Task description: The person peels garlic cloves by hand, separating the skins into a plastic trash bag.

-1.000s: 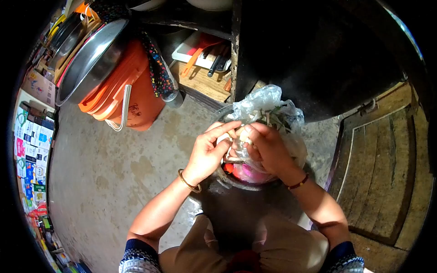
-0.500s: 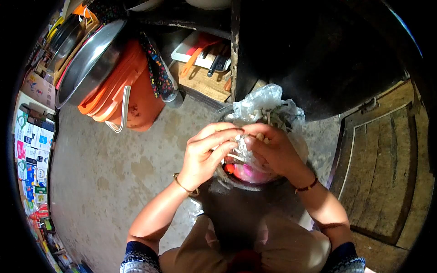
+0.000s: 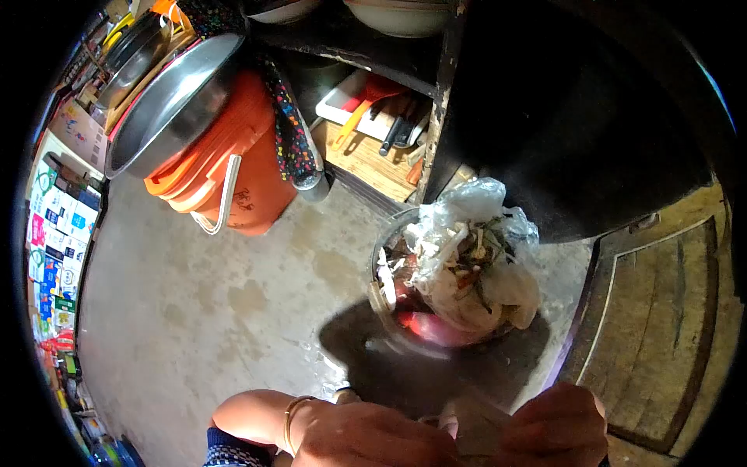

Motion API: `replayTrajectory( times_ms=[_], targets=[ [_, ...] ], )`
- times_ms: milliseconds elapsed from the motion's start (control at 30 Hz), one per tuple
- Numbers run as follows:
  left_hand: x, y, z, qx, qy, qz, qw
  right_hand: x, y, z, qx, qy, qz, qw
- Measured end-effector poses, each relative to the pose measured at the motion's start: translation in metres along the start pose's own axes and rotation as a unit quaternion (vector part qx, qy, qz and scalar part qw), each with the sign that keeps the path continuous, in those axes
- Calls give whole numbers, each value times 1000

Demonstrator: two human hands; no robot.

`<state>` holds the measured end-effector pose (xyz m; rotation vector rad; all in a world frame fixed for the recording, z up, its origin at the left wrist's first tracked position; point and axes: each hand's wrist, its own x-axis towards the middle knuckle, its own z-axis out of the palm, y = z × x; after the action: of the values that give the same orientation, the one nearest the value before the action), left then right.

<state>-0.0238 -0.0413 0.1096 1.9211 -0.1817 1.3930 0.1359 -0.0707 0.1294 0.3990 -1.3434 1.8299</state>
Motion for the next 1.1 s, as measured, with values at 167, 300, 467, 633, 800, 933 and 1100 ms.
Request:
replayTrajectory(
  times_ms=[167,300,467,633,800,933,1100],
  targets=[
    [-2,0,1,0,4,4,1000,-9,-14,-3,-60,-16,53,997],
    [-5,1,1,4,3,-1,1000,-11,-17,-3,-43,-28,60,997],
    [-8,4,1,13,4,-8,1000,-20,-14,1,-255,-14,101,961],
    [-7,4,1,39,-1,-4,999,-19,-19,-1,-230,-10,99,968],
    [-18,-21,-16,245,-16,-77,966,-30,-1,-10,-602,266,172,733],
    [-30,-69,-18,330,-6,-159,930,-46,26,-47,-332,510,211,765],
    [-44,-80,-25,394,-119,-107,905,-57,27,-67,-279,480,284,781]
  ],
)
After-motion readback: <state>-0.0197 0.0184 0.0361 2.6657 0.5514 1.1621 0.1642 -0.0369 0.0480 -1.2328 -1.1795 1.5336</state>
